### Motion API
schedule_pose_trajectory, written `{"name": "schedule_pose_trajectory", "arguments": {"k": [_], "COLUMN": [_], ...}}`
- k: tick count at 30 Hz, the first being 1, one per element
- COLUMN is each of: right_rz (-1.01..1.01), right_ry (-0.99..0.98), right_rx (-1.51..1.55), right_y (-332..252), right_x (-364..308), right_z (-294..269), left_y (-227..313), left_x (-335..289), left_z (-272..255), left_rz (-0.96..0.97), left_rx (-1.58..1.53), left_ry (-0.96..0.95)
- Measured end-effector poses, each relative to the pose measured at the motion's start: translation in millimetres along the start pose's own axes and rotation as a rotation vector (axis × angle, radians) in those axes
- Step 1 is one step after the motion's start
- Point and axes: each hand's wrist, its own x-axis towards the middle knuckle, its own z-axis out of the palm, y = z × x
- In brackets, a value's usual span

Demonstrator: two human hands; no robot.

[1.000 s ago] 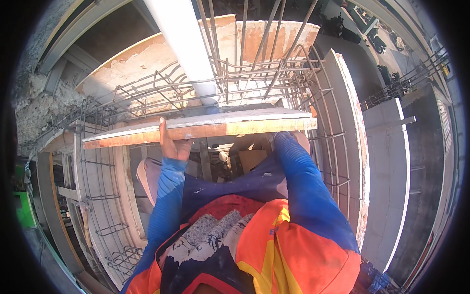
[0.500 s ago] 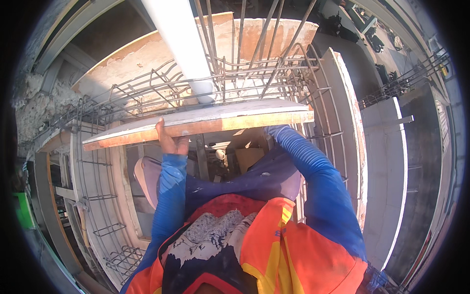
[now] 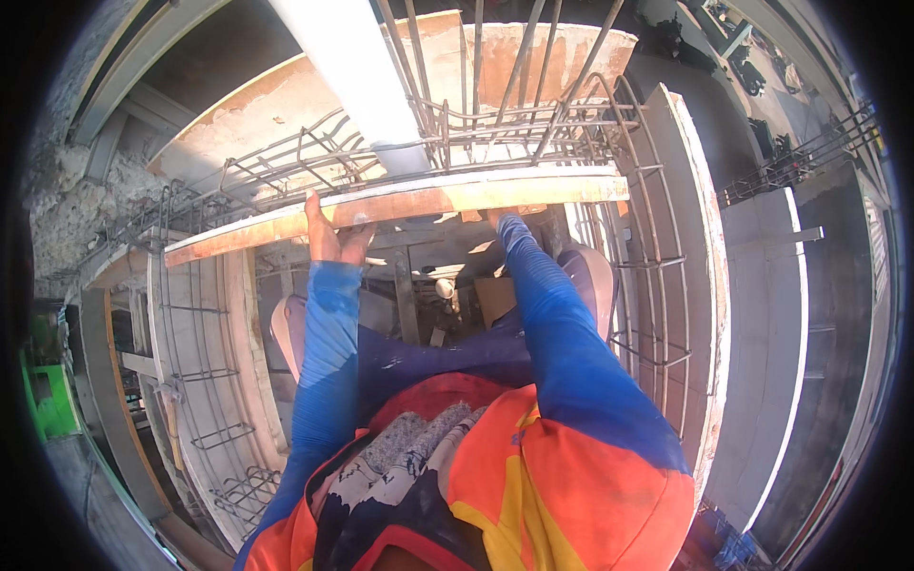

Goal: The person carries a long corrugated metal sheet across a construction site and places it onto a wooden roof structure. They then walk along wooden planks and scaffolding, adjusting a wooden beam near rebar and a white pipe.

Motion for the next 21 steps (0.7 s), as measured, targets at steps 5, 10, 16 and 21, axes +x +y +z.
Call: {"name": "schedule_pose_trajectory", "arguments": {"k": [5,10,16,21], "right_rz": [0.015,0.044,0.085,0.119], "right_ry": [0.015,0.023,-0.046,0.022], "right_rx": [-0.020,-0.056,-0.166,-0.186], "right_y": [15,33,61,67], "right_x": [-1,-20,-45,-79], "right_z": [1,3,-19,2], "left_y": [-2,-10,-13,-22], "left_x": [-20,-21,-33,-38], "left_z": [11,-14,-28,-30], "left_rz": [0.040,0.048,0.099,0.104], "left_rx": [0.016,-0.062,-0.039,-0.058], "left_ry": [0.025,-0.045,0.041,0.060]}}
